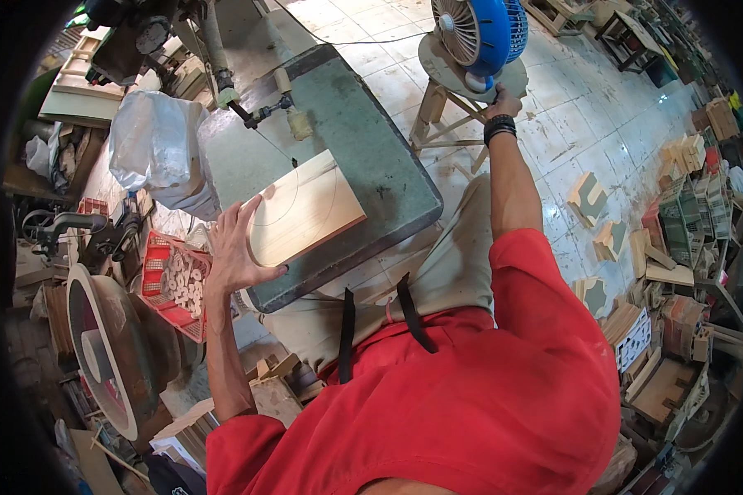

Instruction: Cutting a curved design into a piece of wood using a power woodworking machine.

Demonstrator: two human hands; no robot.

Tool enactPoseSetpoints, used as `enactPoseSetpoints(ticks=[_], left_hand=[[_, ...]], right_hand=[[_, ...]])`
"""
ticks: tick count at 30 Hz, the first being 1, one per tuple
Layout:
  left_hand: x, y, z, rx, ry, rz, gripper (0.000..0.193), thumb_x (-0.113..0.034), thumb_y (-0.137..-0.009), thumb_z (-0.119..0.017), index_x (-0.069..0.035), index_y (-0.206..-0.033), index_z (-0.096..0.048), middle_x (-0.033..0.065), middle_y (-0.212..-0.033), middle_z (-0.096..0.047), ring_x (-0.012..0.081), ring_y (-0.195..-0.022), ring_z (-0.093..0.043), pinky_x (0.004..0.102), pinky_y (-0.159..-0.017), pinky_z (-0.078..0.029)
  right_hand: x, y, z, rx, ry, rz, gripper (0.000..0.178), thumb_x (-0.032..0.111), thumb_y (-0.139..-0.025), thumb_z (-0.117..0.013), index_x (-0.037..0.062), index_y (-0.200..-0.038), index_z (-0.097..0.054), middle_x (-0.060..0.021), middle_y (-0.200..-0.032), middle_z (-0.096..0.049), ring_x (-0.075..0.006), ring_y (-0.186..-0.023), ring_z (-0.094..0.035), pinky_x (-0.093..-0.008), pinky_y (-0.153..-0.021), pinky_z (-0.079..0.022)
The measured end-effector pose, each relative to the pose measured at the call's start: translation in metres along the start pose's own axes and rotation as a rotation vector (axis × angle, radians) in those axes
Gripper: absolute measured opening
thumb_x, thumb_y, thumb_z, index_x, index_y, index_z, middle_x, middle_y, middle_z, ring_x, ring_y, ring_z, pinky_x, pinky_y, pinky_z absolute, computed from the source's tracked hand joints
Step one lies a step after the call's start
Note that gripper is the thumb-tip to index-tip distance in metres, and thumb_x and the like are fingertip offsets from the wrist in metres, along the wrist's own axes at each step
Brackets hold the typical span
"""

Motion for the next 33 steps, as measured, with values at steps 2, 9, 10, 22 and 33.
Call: enactPoseSetpoints(ticks=[2, 9, 10, 22, 33], left_hand=[[0.002, 0.003, 0.001, -0.001, -0.009, 0.019, 0.121, -0.048, -0.042, -0.085, -0.017, -0.15, -0.039, 0.0199, -0.137, -0.042, 0.0392, -0.129, -0.04, 0.0533, -0.105, -0.028], [0.004, 0.006, 0.002, -0.017, -0.001, 0.008, 0.122, -0.05, -0.042, -0.085, -0.017, -0.15, -0.039, 0.0195, -0.135, -0.044, 0.0382, -0.129, -0.04, 0.0529, -0.105, -0.027], [0.01, 0.012, 0.005, -0.019, -0.024, 0.051, 0.122, -0.05, -0.042, -0.085, -0.017, -0.15, -0.039, 0.0195, -0.135, -0.044, 0.0382, -0.129, -0.04, 0.0529, -0.105, -0.027], [0.013, 0.011, -0.002, -0.036, -0.003, 0.02, 0.121, -0.054, -0.043, -0.084, -0.022, -0.15, -0.038, 0.0203, -0.136, -0.044, 0.038, -0.131, -0.039, 0.0575, -0.104, -0.027], [0.008, 0.012, -0.001, -0.054, -0.021, 0.002, 0.122, -0.053, -0.041, -0.085, -0.02, -0.149, -0.04, 0.0189, -0.134, -0.046, 0.0364, -0.128, -0.042, 0.0533, -0.102, -0.029]], right_hand=[[-0.015, 0.012, -0.004, 0.04, -0.042, -0.007, 0.032, -0.01, -0.082, -0.066, -0.0001, -0.112, -0.06, -0.0157, -0.106, -0.068, -0.0335, -0.092, -0.07, -0.0511, -0.079, -0.06], [0.002, -0.013, 0.052, -0.045, 0.243, 0.212, 0.026, -0.004, -0.085, -0.065, 0.0013, -0.11, -0.063, -0.0145, -0.105, -0.069, -0.0303, -0.089, -0.069, -0.0462, -0.085, -0.056], [-0.015, 0.006, 0.058, 0.055, 0.368, 0.244, 0.025, 0.0, -0.086, -0.065, 0.0012, -0.111, -0.063, -0.0128, -0.106, -0.069, -0.0283, -0.09, -0.069, -0.044, -0.086, -0.055], [0.08, 0.071, 0.157, 0.018, 0.132, 0.066, 0.029, 0.002, -0.09, -0.064, -0.0078, -0.117, -0.059, -0.0177, -0.111, -0.066, -0.0313, -0.099, -0.067, -0.0529, -0.087, -0.055], [0.085, 0.1, 0.166, -0.089, 0.088, 0.179, 0.02, -0.007, -0.088, -0.068, -0.0138, -0.106, -0.063, -0.0176, -0.106, -0.067, -0.0256, -0.088, -0.067, -0.0389, -0.076, -0.058]])
Point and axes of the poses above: each hand's wrist, its own y-axis away from the middle knuckle, its own z-axis out of the back of the hand, x = y × z, the point moved 8 cm from there along -y, towards the middle knuckle
